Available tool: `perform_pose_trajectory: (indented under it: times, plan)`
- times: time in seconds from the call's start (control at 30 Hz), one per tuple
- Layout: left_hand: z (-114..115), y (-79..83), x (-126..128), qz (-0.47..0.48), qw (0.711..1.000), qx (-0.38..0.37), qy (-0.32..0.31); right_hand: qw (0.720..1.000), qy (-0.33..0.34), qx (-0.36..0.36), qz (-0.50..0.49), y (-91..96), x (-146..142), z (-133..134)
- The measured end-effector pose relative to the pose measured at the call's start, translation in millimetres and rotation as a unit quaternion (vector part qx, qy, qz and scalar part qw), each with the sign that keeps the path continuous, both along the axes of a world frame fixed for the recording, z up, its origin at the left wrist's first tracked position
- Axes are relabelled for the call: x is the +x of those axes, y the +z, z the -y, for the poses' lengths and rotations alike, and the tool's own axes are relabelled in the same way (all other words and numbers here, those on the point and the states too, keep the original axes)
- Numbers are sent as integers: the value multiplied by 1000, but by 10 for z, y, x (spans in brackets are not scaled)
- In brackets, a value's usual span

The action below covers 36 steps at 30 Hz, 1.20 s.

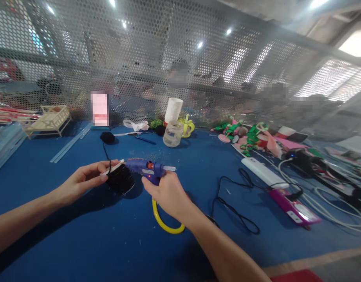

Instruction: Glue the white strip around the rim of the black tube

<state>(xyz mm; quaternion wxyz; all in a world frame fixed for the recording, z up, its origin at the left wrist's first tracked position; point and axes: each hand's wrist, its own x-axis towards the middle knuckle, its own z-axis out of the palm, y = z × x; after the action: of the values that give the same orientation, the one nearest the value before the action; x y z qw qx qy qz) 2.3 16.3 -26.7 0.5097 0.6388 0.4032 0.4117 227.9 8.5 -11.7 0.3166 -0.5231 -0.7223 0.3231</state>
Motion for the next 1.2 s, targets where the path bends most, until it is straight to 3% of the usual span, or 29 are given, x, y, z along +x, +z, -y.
perform_pose_trajectory:
  times: [1.2]
  plan:
    - [-3, -15, -11, 15, 999, 11, -27, 1000, 0, -19, -5, 53, -18, 50]
